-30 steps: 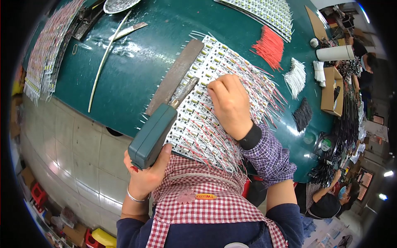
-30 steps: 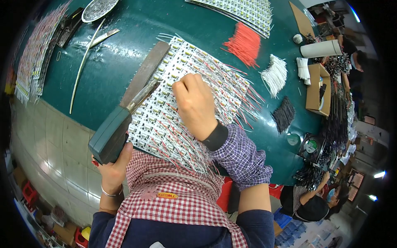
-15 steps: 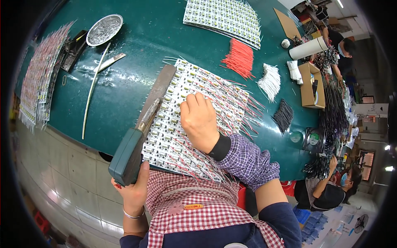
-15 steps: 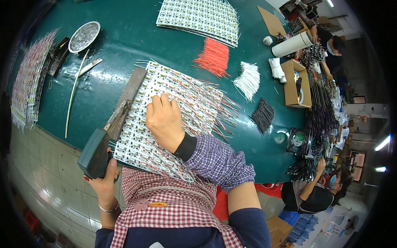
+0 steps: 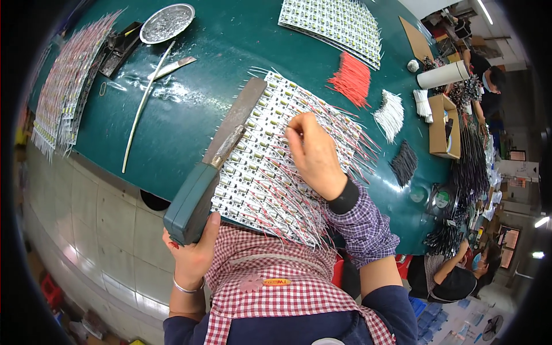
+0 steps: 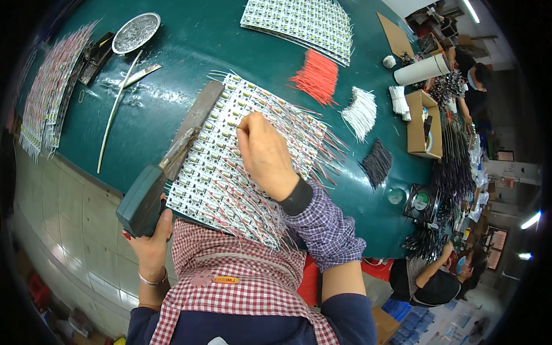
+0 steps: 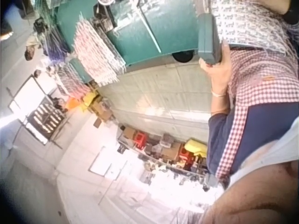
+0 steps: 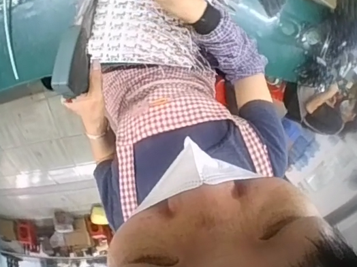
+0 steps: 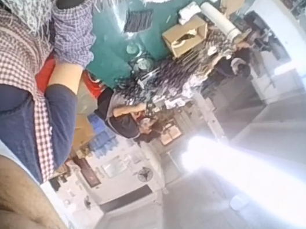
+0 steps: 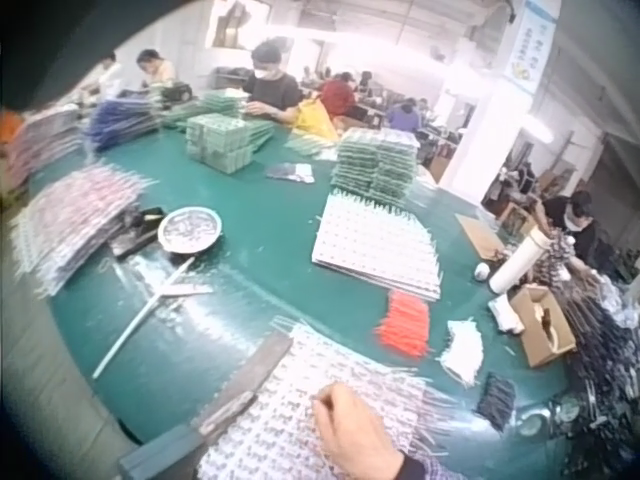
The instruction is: The person assembles wires onto a sheet of LED strips using a handheld heating tool.
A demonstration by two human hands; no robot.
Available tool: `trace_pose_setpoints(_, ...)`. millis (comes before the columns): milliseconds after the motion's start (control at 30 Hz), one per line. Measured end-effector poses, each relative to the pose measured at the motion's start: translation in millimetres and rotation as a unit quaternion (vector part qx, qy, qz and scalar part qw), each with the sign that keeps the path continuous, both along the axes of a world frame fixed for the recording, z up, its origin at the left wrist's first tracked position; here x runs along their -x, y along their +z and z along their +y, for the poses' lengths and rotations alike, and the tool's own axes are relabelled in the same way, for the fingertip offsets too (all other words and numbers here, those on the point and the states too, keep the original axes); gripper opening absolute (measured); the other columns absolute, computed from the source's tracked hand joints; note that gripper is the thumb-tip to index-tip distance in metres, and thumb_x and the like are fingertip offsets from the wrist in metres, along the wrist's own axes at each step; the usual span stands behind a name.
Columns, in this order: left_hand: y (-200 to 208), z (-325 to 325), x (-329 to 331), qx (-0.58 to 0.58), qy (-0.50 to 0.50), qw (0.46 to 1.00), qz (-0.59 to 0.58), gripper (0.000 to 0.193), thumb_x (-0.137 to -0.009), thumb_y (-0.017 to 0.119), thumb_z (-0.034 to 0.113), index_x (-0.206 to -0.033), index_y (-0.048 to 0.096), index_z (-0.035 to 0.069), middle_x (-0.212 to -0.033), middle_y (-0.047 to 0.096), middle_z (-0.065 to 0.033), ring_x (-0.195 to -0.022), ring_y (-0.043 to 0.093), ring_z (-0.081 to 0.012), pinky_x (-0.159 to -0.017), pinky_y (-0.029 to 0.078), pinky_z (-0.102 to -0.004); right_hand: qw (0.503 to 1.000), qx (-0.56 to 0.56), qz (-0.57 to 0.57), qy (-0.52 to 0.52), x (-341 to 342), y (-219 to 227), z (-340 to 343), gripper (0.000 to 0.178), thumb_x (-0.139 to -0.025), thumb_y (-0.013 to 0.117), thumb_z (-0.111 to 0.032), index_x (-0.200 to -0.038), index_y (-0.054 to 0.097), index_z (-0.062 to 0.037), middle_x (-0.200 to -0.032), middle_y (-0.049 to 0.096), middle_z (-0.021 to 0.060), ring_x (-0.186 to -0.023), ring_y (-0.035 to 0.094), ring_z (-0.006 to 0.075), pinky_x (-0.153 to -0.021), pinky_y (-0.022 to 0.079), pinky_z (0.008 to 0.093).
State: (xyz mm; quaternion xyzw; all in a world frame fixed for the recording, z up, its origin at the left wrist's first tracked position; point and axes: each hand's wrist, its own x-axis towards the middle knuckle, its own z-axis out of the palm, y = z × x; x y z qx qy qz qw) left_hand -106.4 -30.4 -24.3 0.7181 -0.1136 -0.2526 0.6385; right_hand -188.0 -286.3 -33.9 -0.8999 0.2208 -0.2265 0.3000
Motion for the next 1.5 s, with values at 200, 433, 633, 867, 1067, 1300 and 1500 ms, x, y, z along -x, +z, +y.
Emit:
trace_pose_setpoints(200,3,-5,2,0.016,-0.023,1.000,-0.006,0.019,-0.084,0.077,-0.001,-0.102,0.070,-0.005,-0.095,0.073,-0.0075,-0.080,0.065,-0.0108,-0.070,0.051,-0.0256,0.999,-0.005,-0.027,0.019,10,-7,1,0.010,-0.087,0.069,0.000,-0.094,0.061,-0.0016,-0.086,0.061,0.0152,-0.077,0.062,0.0355,-0.067,0.050,0.0426)
trace_pose_setpoints(433,0,-12,2,0.023,-0.063,0.994,-0.085,0.015,-0.083,0.077,0.001,-0.096,0.070,-0.003,-0.084,0.072,-0.0090,-0.068,0.066,-0.0141,-0.063,0.050,-0.0274,0.997,0.064,-0.044,-0.013,13,-19,10,0.013,-0.081,0.074,0.004,-0.091,0.069,-0.0022,-0.083,0.063,0.0116,-0.071,0.063,0.0276,-0.061,0.049,0.0360)
trace_pose_setpoints(633,-1,-18,-1,0.018,-0.100,0.990,-0.099,0.013,-0.082,0.076,0.000,-0.093,0.069,-0.002,-0.083,0.069,-0.0104,-0.065,0.066,-0.0219,-0.061,0.050,-0.0318,0.996,0.082,-0.039,-0.016,11,-23,12,0.015,-0.079,0.075,0.004,-0.090,0.069,-0.0045,-0.079,0.060,0.0097,-0.068,0.061,0.0268,-0.060,0.048,0.0365)
trace_pose_setpoints(867,-1,-25,-1,0.026,-0.118,0.988,-0.092,0.015,-0.082,0.074,-0.003,-0.095,0.067,-0.004,-0.087,0.068,-0.0109,-0.069,0.066,-0.0195,-0.063,0.051,-0.0308,0.994,0.108,-0.021,-0.020,11,-22,15,0.017,-0.078,0.076,0.003,-0.090,0.070,-0.0061,-0.076,0.056,0.0090,-0.067,0.060,0.0266,-0.059,0.048,0.0380)
trace_pose_setpoints(1067,-1,-28,-2,0.010,-0.135,0.988,-0.074,0.017,-0.082,0.073,-0.003,-0.098,0.066,-0.005,-0.088,0.067,-0.0107,-0.071,0.066,-0.0183,-0.064,0.051,-0.0296,0.993,0.117,-0.019,-0.022,12,-25,16,0.017,-0.077,0.076,0.003,-0.090,0.069,-0.0064,-0.076,0.056,0.0088,-0.067,0.060,0.0270,-0.058,0.048,0.0380)
trace_pose_setpoints(1300,-1,-30,0,0.006,-0.136,0.988,-0.072,0.015,-0.084,0.072,-0.003,-0.097,0.065,-0.004,-0.085,0.066,-0.0097,-0.069,0.064,-0.0167,-0.063,0.050,-0.0295,0.991,0.134,-0.016,-0.022,11,-25,16,0.018,-0.077,0.075,0.003,-0.090,0.069,-0.0059,-0.076,0.056,0.0087,-0.066,0.060,0.0267,-0.058,0.048,0.0380)
trace_pose_setpoints(1500,2,-31,-1,-0.003,-0.136,0.987,-0.083,0.013,-0.084,0.072,-0.003,-0.094,0.065,-0.004,-0.085,0.066,-0.0077,-0.067,0.062,-0.0149,-0.062,0.049,-0.0282,0.989,0.144,-0.021,-0.021,9,-25,16,0.018,-0.077,0.075,0.003,-0.090,0.068,-0.0060,-0.076,0.056,0.0088,-0.066,0.060,0.0267,-0.057,0.048,0.0379)
